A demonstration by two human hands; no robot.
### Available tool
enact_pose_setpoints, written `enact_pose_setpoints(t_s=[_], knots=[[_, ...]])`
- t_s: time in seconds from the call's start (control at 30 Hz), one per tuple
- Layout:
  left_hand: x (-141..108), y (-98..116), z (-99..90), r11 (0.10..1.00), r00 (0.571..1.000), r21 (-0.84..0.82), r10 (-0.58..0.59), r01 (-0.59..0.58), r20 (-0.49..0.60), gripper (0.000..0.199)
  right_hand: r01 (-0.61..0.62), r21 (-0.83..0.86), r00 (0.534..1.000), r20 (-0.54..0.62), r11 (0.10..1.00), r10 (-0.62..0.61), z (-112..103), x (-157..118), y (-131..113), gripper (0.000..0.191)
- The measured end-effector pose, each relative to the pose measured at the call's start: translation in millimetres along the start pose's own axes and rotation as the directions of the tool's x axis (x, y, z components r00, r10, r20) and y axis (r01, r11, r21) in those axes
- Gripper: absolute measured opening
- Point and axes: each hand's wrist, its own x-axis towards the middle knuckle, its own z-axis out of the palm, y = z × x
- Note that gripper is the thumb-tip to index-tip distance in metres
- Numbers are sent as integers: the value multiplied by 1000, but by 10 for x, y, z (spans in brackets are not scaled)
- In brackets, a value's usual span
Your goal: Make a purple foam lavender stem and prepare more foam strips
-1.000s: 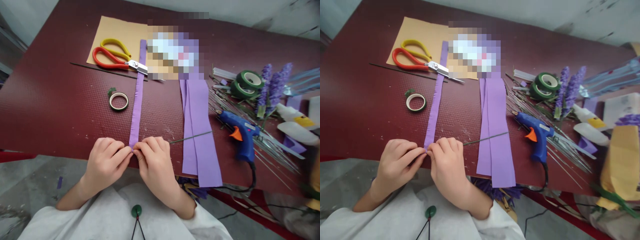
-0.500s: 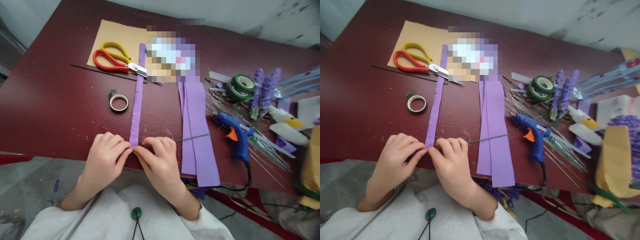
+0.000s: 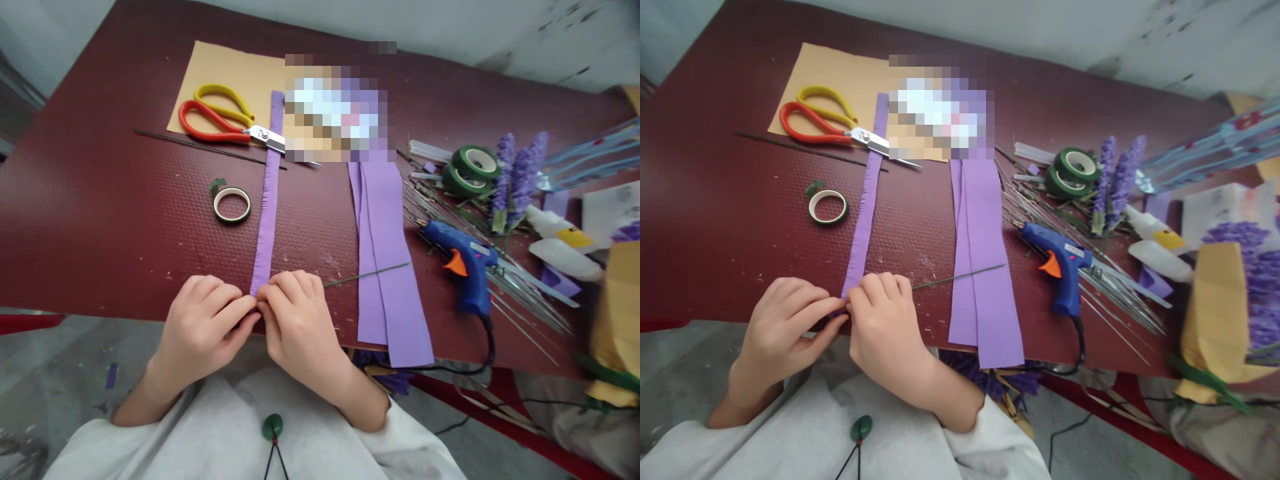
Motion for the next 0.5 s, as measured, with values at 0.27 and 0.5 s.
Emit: enact_pose_setpoints(t_s=[0.27,0.5], knots=[[2,13,17,998,999,59,6,-3,-54,9,-75,118,997,-2,990,76,-27,-5,24,12],[42,-2,-9,999,997,10,-46,45,55,7,59,72,997,-44,996,-56,-105,-26,92,14]])
